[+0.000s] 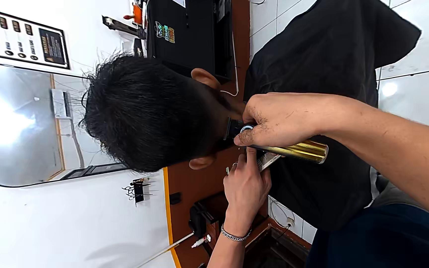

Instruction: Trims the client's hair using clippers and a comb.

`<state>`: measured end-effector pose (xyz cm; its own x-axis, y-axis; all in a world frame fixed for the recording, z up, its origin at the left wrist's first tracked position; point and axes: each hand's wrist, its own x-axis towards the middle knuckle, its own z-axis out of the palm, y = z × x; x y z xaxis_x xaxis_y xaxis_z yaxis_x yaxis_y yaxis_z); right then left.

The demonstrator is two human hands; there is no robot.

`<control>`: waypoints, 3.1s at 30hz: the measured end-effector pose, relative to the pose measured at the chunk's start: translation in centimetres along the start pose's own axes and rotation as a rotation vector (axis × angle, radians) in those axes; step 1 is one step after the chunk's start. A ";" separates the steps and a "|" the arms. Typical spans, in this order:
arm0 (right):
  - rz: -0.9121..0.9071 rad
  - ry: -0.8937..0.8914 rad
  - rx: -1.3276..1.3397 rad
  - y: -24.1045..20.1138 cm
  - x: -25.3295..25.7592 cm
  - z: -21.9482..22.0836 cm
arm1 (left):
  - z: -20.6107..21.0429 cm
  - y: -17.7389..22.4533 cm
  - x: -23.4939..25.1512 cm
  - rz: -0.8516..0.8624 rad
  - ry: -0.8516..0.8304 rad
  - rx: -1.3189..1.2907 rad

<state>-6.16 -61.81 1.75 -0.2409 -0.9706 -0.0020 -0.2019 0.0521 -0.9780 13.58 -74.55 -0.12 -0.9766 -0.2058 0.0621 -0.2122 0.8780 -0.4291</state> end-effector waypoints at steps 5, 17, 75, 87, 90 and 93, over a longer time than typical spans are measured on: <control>-0.075 0.014 -0.017 0.3 0.5 0.1 | -0.1 0.0 0.1 -0.007 -0.002 -0.003; -0.085 0.001 -0.038 1.6 0.6 0.3 | 0.0 0.1 0.0 -0.006 0.007 -0.001; -0.154 0.057 0.047 1.0 1.1 0.1 | 0.4 0.2 -0.1 -0.016 0.023 0.001; -0.127 0.027 0.038 1.7 1.2 0.1 | 0.4 0.3 -0.1 -0.018 0.014 0.001; -0.165 0.034 0.052 1.6 1.5 0.1 | 0.5 0.2 -0.1 -0.014 0.024 -0.005; -0.214 0.036 0.062 1.5 1.7 0.0 | 0.4 0.2 -0.1 -0.018 0.018 -0.002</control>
<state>-6.85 -63.40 0.26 -0.2331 -0.9487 0.2138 -0.1938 -0.1701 -0.9662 13.61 -74.53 -0.58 -0.9730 -0.2140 0.0859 -0.2301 0.8752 -0.4255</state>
